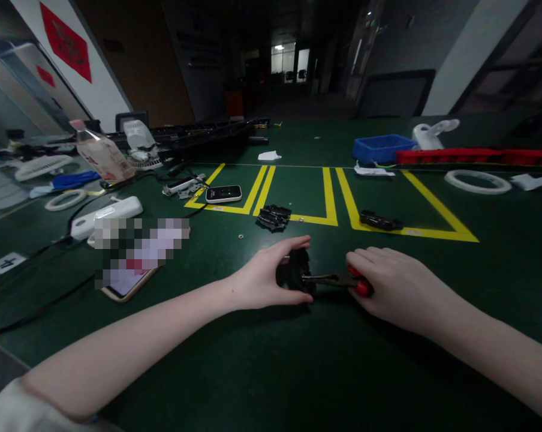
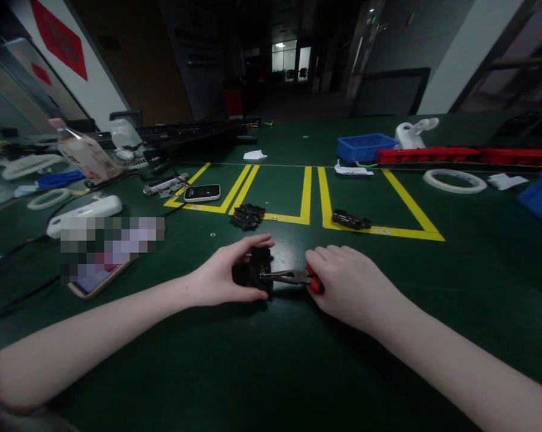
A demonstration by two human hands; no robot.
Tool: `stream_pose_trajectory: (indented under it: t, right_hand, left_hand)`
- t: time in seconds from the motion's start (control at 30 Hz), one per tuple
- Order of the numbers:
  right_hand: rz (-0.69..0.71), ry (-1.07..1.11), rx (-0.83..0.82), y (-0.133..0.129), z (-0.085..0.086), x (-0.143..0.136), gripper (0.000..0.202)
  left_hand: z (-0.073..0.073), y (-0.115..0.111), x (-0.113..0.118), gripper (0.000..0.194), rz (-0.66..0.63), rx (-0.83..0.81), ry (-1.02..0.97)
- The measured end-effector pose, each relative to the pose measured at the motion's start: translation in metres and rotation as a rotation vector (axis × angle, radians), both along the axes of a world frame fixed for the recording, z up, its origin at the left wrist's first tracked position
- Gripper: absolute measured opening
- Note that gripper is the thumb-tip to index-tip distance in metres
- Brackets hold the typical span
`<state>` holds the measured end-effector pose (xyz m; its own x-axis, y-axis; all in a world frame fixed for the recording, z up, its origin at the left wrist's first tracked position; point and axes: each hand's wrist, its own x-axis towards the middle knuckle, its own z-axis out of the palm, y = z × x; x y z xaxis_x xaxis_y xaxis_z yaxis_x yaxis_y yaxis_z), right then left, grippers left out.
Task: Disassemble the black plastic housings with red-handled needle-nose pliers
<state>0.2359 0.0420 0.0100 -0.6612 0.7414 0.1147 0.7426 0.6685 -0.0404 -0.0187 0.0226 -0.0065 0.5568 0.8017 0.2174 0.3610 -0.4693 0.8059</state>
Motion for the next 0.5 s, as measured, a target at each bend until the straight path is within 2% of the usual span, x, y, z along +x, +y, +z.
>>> stream_pose_trajectory:
  t: [0.2, 0.4, 0.5]
  right_hand:
    - [0.007, 0.031, 0.015, 0.004, -0.01, 0.003, 0.021]
    - [0.044, 0.091, 0.07, 0.007, -0.017, 0.006, 0.018]
    - [0.038, 0.137, -0.014, 0.006, -0.014, 0.002, 0.017]
  left_hand:
    - [0.003, 0.001, -0.003, 0.086, -0.011, 0.015, 0.022]
    - [0.0, 0.003, -0.004, 0.087, -0.021, -0.01, -0.003]
    - [0.0, 0.004, -0.004, 0.087, 0.004, -0.05, -0.041]
